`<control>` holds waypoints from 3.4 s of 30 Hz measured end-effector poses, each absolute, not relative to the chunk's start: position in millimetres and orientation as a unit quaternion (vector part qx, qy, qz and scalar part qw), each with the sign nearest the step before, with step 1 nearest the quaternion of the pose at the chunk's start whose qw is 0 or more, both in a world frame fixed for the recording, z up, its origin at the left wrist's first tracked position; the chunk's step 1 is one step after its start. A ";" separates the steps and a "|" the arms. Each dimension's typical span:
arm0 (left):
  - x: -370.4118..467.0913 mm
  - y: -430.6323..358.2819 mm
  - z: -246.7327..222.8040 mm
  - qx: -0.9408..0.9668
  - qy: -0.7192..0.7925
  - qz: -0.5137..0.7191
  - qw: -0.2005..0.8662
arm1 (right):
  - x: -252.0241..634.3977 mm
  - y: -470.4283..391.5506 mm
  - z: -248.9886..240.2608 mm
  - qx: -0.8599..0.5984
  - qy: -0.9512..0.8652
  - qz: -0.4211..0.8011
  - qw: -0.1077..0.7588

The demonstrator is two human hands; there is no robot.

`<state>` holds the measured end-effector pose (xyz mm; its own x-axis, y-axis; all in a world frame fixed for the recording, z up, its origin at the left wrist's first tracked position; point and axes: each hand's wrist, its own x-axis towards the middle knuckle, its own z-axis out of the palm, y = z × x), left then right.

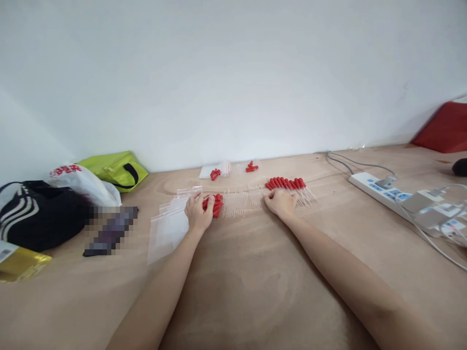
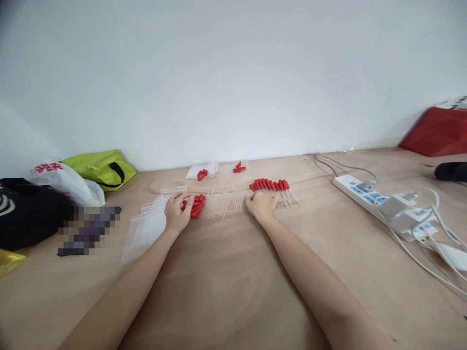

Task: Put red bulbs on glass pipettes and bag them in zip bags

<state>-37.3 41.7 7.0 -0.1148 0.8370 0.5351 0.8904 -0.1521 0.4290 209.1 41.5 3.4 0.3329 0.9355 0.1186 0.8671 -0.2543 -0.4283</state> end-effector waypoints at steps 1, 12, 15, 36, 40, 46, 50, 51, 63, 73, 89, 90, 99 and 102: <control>-39.0 39.1 8.8 -0.689 -0.621 -0.369 0.050 | 209.4 42.0 3.2 -0.787 -0.574 0.077 0.213; -35.6 34.8 12.6 -0.756 -0.482 -0.418 0.147 | 216.9 29.5 -5.9 -0.705 -0.618 0.011 0.347; -27.5 25.4 16.7 -0.763 -0.454 -0.436 0.151 | 226.6 15.3 -9.7 -0.595 -0.715 0.038 0.366; 7.6 -13.2 -0.4 -0.840 -0.384 -0.369 -0.102 | 212.9 -12.8 -9.4 -0.562 -0.784 0.068 0.255; 7.7 -13.6 0.2 -0.841 -0.390 -0.369 -0.059 | 214.6 -16.0 -8.1 -0.533 -0.791 0.090 0.286; 8.1 -16.5 5.0 -0.845 -0.407 -0.347 -0.003 | 212.6 -18.7 -4.7 -0.500 -0.808 0.105 0.295; 7.1 -16.8 5.6 -0.851 -0.410 -0.328 -0.024 | 213.6 -18.9 -4.7 -0.463 -0.826 0.125 0.295; 6.5 -16.5 5.6 -0.852 -0.406 -0.328 -0.032 | 214.1 -18.8 -4.7 -0.452 -0.831 0.130 0.297; 4.3 -17.0 5.1 -0.879 -0.361 -0.311 -0.023 | 216.7 -15.5 0.6 -0.441 -0.834 0.146 0.297; 5.0 -17.8 6.0 -0.890 -0.354 -0.287 -0.007 | 215.8 -17.0 1.9 -0.446 -0.841 0.112 0.286; 6.7 -21.1 11.4 -0.907 -0.340 -0.250 -0.012 | 204.0 -30.6 1.0 -0.444 -0.847 0.041 0.289; 6.8 -21.1 11.4 -0.909 -0.337 -0.246 -0.012 | 202.5 -31.0 1.1 -0.445 -0.847 0.046 0.288; 8.5 -20.1 10.3 -0.901 -0.343 -0.266 0.000 | 196.0 -26.6 6.9 -0.449 -0.845 0.070 0.282; 7.1 -17.3 10.2 -0.882 -0.367 -0.294 0.024 | 198.2 -23.9 10.2 -0.428 -0.861 0.031 0.273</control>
